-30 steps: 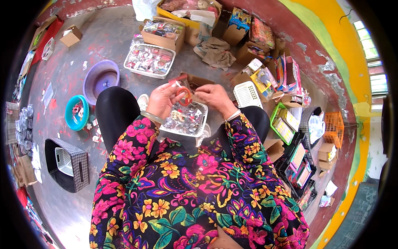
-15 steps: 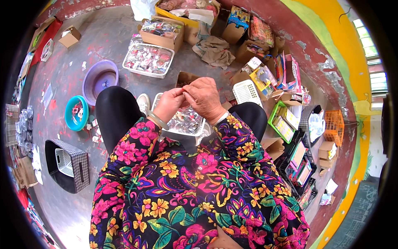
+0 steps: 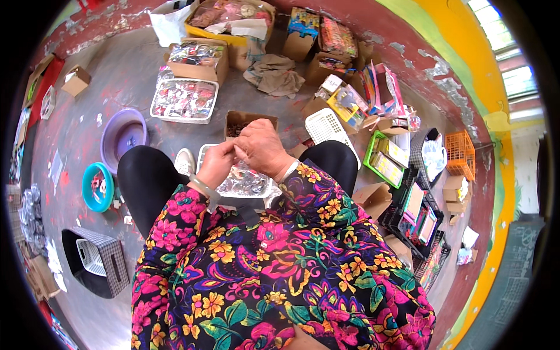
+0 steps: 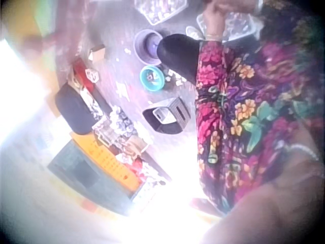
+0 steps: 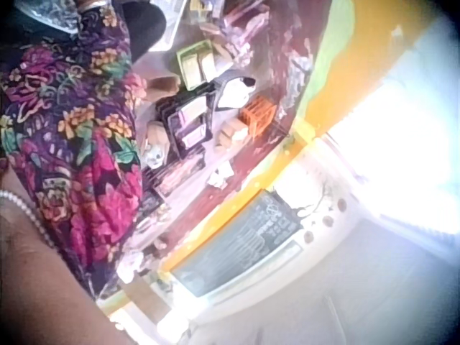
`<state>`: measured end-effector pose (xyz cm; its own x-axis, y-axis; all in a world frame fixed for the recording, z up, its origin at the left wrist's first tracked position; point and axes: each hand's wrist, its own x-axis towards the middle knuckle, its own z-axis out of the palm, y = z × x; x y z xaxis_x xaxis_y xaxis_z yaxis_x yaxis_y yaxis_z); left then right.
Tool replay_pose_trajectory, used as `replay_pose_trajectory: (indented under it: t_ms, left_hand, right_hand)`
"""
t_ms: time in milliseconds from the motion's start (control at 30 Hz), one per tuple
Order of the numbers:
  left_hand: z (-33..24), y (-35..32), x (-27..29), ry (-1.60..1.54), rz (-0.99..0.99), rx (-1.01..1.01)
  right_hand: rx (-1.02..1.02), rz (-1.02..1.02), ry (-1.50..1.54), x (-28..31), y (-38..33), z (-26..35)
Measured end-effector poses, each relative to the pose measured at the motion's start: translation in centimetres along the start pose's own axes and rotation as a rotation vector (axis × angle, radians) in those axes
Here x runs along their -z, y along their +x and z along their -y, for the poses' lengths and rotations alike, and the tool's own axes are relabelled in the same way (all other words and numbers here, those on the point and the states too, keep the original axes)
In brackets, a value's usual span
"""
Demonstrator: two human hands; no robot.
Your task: The person sits on the floor and repeatedly picks small items from a white basket, places them into small clear plastic bags, and seals the bags. The person then places the sealed bags into a cardboard box.
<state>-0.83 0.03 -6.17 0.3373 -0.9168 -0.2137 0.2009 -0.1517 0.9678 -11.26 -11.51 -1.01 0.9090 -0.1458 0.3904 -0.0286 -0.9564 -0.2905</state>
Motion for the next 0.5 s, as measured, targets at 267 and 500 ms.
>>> replay_pose_trajectory:
  t_ms: [267,500]
  left_hand:
    - [0.13,0.13,0.34,0.238,0.019,-0.001]
    - [0.56,0.16,0.16,0.096,0.008,0.0]
  right_hand:
    - [0.016,-0.033,-0.119,-0.08,-0.07,0.34]
    - [-0.016,-0.01,-0.026,-0.22,-0.09,0.07]
